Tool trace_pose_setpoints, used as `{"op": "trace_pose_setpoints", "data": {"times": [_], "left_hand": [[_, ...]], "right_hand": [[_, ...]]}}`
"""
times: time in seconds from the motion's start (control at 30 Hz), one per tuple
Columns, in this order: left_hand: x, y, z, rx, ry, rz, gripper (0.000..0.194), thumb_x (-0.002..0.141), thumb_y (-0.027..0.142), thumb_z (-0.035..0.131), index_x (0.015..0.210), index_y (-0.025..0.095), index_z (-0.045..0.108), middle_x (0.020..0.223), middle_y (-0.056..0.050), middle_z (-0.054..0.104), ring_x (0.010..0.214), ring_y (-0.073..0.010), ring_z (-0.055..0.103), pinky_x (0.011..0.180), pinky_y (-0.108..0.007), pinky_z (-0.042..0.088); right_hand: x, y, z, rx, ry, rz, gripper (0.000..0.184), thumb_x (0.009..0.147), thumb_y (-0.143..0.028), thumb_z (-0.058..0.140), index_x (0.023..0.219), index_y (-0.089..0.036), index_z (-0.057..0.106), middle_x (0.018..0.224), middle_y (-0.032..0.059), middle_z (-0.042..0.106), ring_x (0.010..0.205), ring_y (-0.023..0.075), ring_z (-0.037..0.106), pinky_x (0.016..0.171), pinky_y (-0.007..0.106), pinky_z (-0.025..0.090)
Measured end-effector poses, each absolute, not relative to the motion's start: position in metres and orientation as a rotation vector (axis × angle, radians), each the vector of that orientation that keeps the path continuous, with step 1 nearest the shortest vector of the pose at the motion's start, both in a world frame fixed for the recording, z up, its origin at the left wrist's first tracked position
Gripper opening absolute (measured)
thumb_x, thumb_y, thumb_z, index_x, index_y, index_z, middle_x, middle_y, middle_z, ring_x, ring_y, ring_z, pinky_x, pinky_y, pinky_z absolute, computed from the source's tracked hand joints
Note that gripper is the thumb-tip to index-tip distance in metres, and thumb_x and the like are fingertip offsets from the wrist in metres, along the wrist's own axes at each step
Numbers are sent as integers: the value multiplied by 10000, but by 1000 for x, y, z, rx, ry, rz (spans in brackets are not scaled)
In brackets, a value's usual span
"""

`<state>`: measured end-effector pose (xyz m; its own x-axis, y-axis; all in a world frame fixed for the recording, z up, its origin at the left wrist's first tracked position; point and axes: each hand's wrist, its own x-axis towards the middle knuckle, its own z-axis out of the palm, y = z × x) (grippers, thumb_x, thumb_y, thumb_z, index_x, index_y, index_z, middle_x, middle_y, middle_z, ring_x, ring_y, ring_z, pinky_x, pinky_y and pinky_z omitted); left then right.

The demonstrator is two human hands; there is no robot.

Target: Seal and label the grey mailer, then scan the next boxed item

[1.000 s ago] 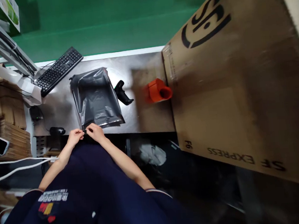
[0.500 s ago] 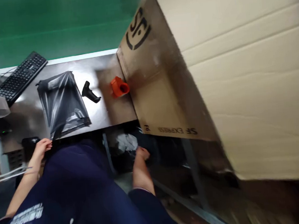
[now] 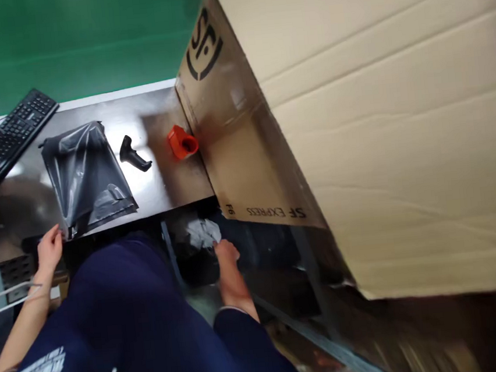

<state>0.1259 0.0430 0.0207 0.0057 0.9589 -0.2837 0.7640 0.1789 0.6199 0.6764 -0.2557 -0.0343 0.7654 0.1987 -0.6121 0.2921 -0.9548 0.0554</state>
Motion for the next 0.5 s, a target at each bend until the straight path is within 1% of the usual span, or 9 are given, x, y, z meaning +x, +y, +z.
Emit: {"op": "trace_pose_setpoints", "data": {"times": [0.03, 0.1, 0.17, 0.2, 0.27, 0.3, 0.4, 0.43, 0.5], "left_hand": [[127, 44, 21, 1816, 1819, 416, 534, 917, 343, 543, 1402, 157, 667, 1265, -170, 761, 1190, -318, 728, 1121, -516, 561], [133, 51, 22, 2112, 1788, 433, 586, 953, 270, 501, 1519, 146, 582, 1484, -207, 650, 1411, -333, 606, 1221, -504, 478], [142, 63, 20, 2302, 1670, 356, 594, 971, 214, 478, 1557, 146, 551, 1617, -216, 541, 1531, -340, 490, 1279, -515, 405], [147, 70, 18, 2380, 1593, 296, 592, 980, 188, 460, 1565, 162, 548, 1656, -205, 502, 1570, -339, 439, 1302, -535, 362], [157, 81, 13, 2498, 1425, 166, 603, 1004, 145, 400, 1590, 216, 528, 1693, -159, 463, 1612, -316, 370, 1330, -569, 291], [162, 86, 10, 2536, 1354, 112, 616, 1016, 130, 364, 1604, 242, 509, 1696, -134, 461, 1618, -297, 359, 1334, -572, 275], [172, 92, 2, 2593, 1249, 13, 659, 1027, 94, 288, 1642, 274, 438, 1696, -90, 456, 1618, -253, 354, 1335, -557, 275], [173, 93, 0, 2606, 1236, -10, 676, 1017, 79, 288, 1652, 271, 417, 1699, -85, 449, 1621, -248, 344, 1335, -552, 276], [170, 95, -4, 2627, 1198, -65, 712, 986, 51, 313, 1663, 257, 388, 1707, -85, 434, 1631, -249, 322, 1337, -546, 273]], "right_hand": [[674, -246, -32, 2799, 529, -929, 336, 1008, -364, 593, 1108, -106, 784, 1066, 246, 772, 1057, 361, 746, 907, 501, 598], [666, -214, -30, 2781, 863, -905, 430, 1028, -372, 516, 1321, -141, 729, 1252, 241, 746, 1231, 372, 689, 1050, 517, 543], [656, -168, -32, 2724, 1389, -804, 519, 1054, -365, 449, 1501, -154, 606, 1457, 210, 665, 1409, 346, 581, 1202, 514, 439], [650, -142, -34, 2642, 1699, -717, 543, 1066, -351, 421, 1542, -131, 561, 1529, 210, 617, 1471, 342, 524, 1252, 529, 384], [635, -85, -37, 2351, 2260, -541, 539, 1075, -309, 394, 1545, -95, 551, 1587, 214, 566, 1524, 350, 467, 1293, 581, 321], [628, -56, -39, 2195, 2445, -485, 522, 1077, -291, 395, 1537, -112, 565, 1597, 196, 561, 1529, 347, 464, 1300, 595, 311], [607, 18, -41, 1810, 2697, -488, 531, 1055, -222, 440, 1577, -220, 534, 1635, 108, 536, 1546, 308, 458, 1326, 567, 291], [602, 37, -41, 1695, 2745, -496, 578, 1036, -181, 452, 1609, -240, 489, 1665, 90, 497, 1566, 299, 434, 1339, 559, 271], [596, 65, -42, 1437, 2835, -526, 683, 986, -95, 450, 1653, -236, 409, 1711, 83, 420, 1602, 294, 375, 1356, 574, 226]]}}
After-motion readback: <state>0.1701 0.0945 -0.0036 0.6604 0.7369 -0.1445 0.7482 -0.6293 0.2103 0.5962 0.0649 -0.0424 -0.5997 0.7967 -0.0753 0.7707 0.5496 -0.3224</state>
